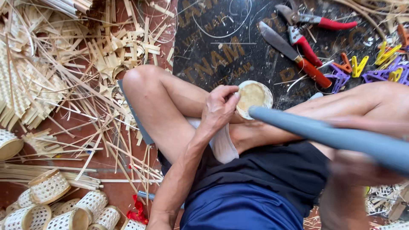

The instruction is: The person sits on the floor of a bamboo craft workshop and assembles small woven bamboo baskets. They bend thin bamboo strips, fit a rim strip around a woven basket body using a gray pipe as a form, secure parts with clothespins, trim with pliers, and press a round base into a finished basket.

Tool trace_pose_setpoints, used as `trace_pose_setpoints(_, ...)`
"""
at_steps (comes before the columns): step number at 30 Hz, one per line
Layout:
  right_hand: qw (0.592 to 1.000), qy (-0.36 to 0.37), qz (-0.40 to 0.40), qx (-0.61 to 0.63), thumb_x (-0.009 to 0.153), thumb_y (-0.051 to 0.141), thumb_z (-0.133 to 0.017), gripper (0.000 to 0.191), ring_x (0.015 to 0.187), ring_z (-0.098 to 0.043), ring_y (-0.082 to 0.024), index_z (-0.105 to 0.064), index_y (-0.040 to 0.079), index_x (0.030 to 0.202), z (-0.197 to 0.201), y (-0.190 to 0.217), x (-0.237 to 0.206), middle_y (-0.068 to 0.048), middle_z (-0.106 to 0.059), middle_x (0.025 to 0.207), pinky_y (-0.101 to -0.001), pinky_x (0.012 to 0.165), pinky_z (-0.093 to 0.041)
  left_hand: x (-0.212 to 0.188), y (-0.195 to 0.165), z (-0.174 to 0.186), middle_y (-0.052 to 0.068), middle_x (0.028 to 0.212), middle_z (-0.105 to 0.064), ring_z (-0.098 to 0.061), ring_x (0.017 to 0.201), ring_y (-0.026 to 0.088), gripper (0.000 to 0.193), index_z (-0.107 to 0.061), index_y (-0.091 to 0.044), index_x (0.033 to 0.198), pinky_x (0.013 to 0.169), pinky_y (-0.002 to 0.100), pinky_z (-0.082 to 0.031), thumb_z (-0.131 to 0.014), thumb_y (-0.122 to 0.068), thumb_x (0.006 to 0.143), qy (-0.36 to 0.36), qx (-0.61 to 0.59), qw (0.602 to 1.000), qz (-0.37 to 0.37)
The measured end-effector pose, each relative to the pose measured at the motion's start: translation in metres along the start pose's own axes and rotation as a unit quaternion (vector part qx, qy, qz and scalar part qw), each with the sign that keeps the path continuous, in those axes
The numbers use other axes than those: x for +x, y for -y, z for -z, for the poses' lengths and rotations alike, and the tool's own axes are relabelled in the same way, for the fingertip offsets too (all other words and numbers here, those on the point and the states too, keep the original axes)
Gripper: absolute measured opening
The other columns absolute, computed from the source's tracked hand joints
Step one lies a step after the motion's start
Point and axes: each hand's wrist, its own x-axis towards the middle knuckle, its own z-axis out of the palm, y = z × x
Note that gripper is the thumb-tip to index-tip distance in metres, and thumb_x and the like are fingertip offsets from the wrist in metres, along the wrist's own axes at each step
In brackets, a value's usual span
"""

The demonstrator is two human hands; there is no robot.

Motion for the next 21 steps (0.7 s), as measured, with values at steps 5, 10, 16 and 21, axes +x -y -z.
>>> trace_pose_setpoints(5,0.988,-0.069,-0.013,0.139,0.092,0.01,-0.079,0.042,0.089,-0.075,-0.028,-0.055,0.002,0.126,0.01,-0.013,0.083,-0.015,-0.071,0.107,-0.041,0.08,-0.062,-0.007,-0.002,0.024,0.007,0.078,-0.066,-0.063,0.061,0.01,0.037,-0.065,-0.001,0.122,0.054,0.028,-0.052,-0.069,-0.021,0.091,0.037,-0.019,0.987,0.154)
trace_pose_setpoints(10,0.94,-0.135,-0.129,0.287,0.097,0.009,-0.079,0.043,0.081,-0.077,-0.031,-0.049,0.005,0.126,-0.054,-0.124,0.158,-0.014,-0.069,0.104,-0.0448,0.072,-0.065,0.012,0.003,0.031,0.01,0.081,-0.066,-0.065,0.068,0.018,0.044,-0.065,-0.003,0.129,0.062,0.032,-0.054,-0.075,-0.021,0.089,-0.019,0.08,0.997,0.003)
trace_pose_setpoints(16,0.845,-0.06,-0.43,0.312,0.098,0.021,-0.068,0.025,0.077,-0.08,-0.025,-0.067,0.0,0.113,-0.112,-0.21,0.156,-0.016,-0.075,0.096,-0.0395,0.065,-0.067,0.02,0.014,0.022,0.012,0.086,-0.066,-0.068,0.075,0.021,0.029,-0.076,-0.004,0.113,0.069,0.035,-0.055,-0.074,-0.021,0.09,-0.003,0.074,0.997,-0.006)
trace_pose_setpoints(21,0.869,0.112,-0.482,0.018,0.102,0.025,-0.065,0.025,0.071,-0.069,-0.017,-0.069,0.002,0.106,-0.088,-0.175,0.132,-0.008,-0.075,0.087,-0.0315,0.059,-0.058,0.014,0.019,0.021,0.011,0.087,-0.067,-0.068,0.074,0.02,0.032,-0.074,-0.002,0.114,0.068,0.033,-0.056,-0.075,-0.021,0.088,-0.006,0.049,0.999,0.012)
